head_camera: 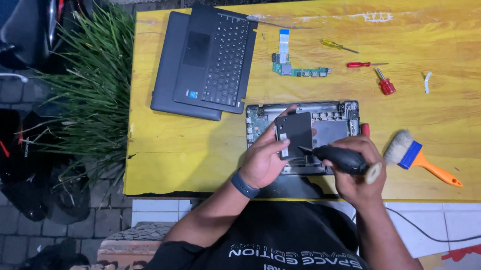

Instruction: Cleaning a laptop hard drive with an air blower and performing maintenance on the laptop chassis using a screwdriver.

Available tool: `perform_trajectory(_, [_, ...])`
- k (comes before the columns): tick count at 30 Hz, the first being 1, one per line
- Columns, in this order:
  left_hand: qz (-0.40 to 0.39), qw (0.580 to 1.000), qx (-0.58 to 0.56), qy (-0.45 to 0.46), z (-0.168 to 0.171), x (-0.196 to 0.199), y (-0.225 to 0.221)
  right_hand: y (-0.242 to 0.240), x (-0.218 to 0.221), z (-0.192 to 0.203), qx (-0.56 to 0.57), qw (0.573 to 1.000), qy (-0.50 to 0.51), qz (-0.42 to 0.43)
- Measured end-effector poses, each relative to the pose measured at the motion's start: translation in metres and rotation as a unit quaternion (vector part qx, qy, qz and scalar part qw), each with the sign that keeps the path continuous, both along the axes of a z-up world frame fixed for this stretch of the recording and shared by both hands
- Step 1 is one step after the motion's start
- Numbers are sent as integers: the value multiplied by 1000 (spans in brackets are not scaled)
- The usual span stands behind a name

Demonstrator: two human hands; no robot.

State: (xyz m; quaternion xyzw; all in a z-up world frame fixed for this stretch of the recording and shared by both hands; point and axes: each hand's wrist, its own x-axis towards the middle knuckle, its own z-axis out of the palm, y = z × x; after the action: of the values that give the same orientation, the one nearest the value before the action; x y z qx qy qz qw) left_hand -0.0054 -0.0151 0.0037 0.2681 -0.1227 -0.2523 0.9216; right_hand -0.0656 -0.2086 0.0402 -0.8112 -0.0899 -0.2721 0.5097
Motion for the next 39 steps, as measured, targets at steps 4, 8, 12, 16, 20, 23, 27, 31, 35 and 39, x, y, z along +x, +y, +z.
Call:
perform_trajectory(4, [23, 999, 48, 5, -28, 0, 1, 1, 4, 9, -9, 1000, -2, 2])
perform_trajectory(8, [47, 987, 147, 42, -123, -3, 15, -6, -2, 1, -40, 998, 50, 25])
perform_trajectory(12, [108, 918, 379, 36, -13, 3, 12, -35, -6, -20, -17, 997, 61, -40])
perform_trajectory(16, [147, 901, 405, -50, -51, 10, 40, -66, -18, -18, -36, 987, 103, -115])
perform_trajectory(20, [152, 831, 523, -117, -12, 13, 55, -76, -33, 2, -132, 963, 155, -175])
perform_trajectory(23, [158, 845, 499, -112, -13, 16, 61, -79, -47, 7, -38, 972, 163, -165])
perform_trajectory(27, [75, 830, 492, -251, -9, 21, 59, -84, -58, -18, 321, 917, 239, 6])
perform_trajectory(31, [101, 764, 531, -351, 5, 14, 44, -47, -37, -3, 127, 967, 201, 87])
perform_trajectory(35, [2, 776, 507, -376, 40, 17, 35, -13, -25, 17, 48, 959, 208, 186])
perform_trajectory(39, [-66, 778, 482, -398, 48, 23, 33, -11, -20, 12, 42, 944, 255, 207])
